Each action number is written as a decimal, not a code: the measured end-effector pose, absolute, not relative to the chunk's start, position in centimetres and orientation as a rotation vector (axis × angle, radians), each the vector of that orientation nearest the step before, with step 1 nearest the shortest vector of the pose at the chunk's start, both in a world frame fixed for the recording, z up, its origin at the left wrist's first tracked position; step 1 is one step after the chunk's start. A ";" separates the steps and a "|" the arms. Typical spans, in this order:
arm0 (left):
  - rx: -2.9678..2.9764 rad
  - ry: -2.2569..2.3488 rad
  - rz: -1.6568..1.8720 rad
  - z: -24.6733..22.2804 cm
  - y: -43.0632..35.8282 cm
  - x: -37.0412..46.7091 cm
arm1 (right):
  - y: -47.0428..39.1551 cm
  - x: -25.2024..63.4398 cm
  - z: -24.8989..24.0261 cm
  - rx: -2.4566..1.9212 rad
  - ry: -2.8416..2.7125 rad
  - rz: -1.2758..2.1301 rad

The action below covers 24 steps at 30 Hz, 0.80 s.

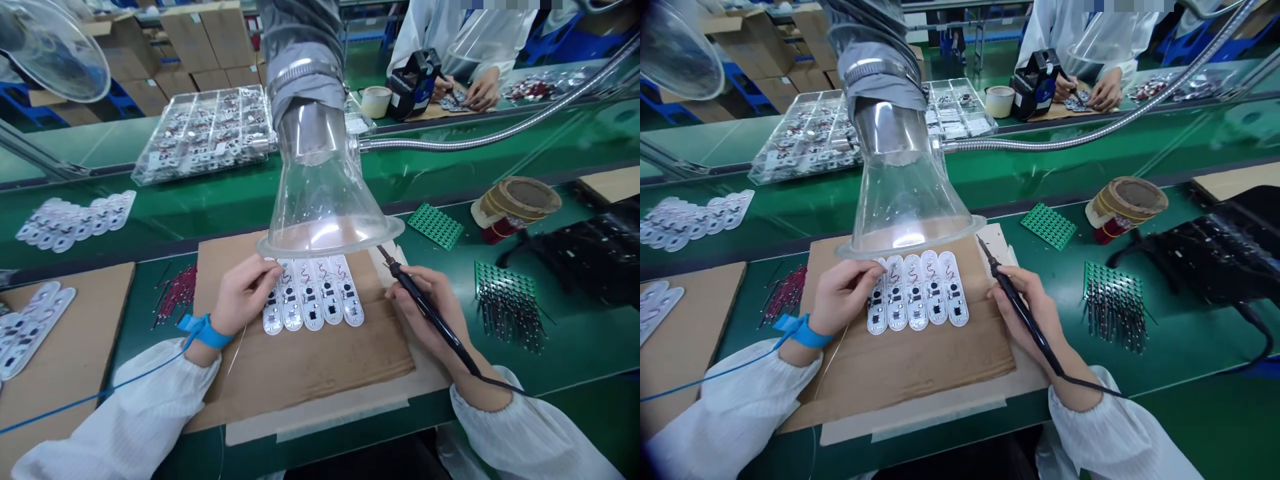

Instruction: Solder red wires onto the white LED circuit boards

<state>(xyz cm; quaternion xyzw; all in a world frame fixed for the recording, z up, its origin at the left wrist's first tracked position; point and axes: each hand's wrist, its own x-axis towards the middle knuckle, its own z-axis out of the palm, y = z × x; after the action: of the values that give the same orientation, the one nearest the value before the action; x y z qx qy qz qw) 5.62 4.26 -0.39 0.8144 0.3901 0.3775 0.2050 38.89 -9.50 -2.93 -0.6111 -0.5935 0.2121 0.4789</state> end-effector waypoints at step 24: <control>2.261 1.167 0.884 -1.8 3.0 5.3 | -10.1 39.1 -3.2 -1.397 -1.271 0.613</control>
<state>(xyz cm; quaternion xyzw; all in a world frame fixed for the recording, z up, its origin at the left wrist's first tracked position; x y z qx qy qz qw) 5.30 3.00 -1.75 0.8185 0.4223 0.3199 0.2224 39.07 -10.10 -3.22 -0.5894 -0.5362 0.2584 0.5462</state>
